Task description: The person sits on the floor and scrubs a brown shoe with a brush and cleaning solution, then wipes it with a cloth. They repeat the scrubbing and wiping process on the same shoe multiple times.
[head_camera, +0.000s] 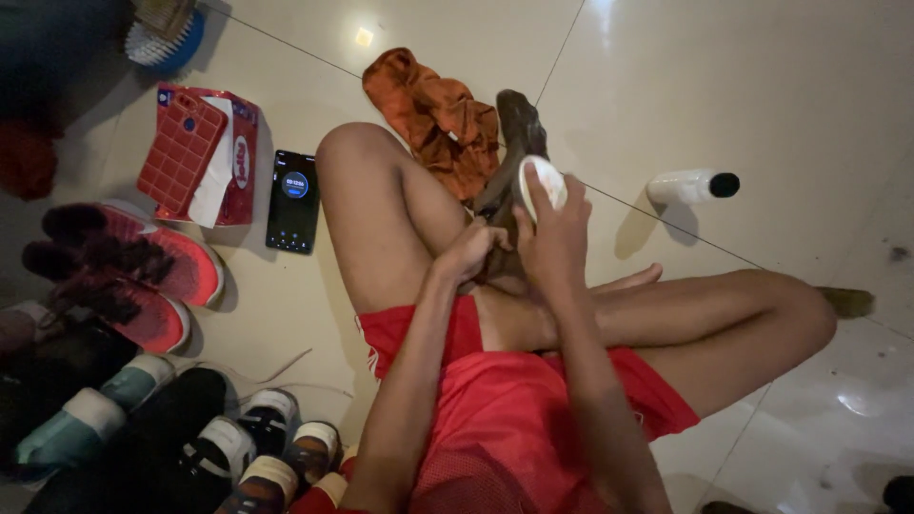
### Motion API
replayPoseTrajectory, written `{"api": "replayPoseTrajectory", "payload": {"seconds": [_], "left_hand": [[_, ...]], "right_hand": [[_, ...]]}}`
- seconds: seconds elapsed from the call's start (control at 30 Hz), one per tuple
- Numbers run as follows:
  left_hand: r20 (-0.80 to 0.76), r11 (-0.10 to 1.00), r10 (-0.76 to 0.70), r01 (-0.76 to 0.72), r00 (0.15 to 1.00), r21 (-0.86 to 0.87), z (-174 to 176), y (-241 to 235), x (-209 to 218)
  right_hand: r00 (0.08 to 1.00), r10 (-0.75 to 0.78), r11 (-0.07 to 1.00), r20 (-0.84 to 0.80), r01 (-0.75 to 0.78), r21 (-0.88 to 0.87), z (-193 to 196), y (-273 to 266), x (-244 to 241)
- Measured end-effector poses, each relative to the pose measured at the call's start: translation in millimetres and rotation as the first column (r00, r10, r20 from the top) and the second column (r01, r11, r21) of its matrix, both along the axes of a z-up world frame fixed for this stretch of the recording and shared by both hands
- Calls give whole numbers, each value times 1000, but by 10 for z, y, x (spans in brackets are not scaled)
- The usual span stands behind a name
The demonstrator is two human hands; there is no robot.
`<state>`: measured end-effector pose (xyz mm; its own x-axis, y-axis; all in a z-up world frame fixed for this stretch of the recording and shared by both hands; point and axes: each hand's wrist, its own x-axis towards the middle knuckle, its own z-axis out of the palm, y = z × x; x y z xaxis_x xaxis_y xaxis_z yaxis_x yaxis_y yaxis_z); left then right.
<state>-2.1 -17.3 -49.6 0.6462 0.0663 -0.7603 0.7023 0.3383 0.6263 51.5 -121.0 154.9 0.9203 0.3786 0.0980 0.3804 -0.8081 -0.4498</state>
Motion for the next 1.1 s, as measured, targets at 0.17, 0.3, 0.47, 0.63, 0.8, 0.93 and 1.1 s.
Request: {"api": "replayPoseTrajectory", "payload": {"seconds": [0.17,0.3,0.47,0.63,0.8,0.93,1.1], "left_hand": [[28,992,124,-124,992,-3,978,69,73],[3,993,118,-118,993,-13,58,-82,67],[5,996,80,-79,997,-45,730,-70,27],[32,998,11,-9,999,-57,1610,59,237],[94,975,107,-86,990,-203,1424,60,179],[89,955,140,-111,986,-274,1565,80,228],[107,978,59,-36,992,-207,1096,97,164]], "right_hand": [[998,11,1000,-64,-13,-22,-100,326,414],[1000,-13,993,-23,10,-119,-70,465,406],[992,-51,998,-117,46,-40,145,207,240],[968,-109,990,-227,126,58,101,-79,105],[952,-160,970,-261,200,135,72,-168,61],[964,-158,971,-212,191,143,-9,-196,53],[960,-187,959,-209,224,172,-65,-244,3]]}}
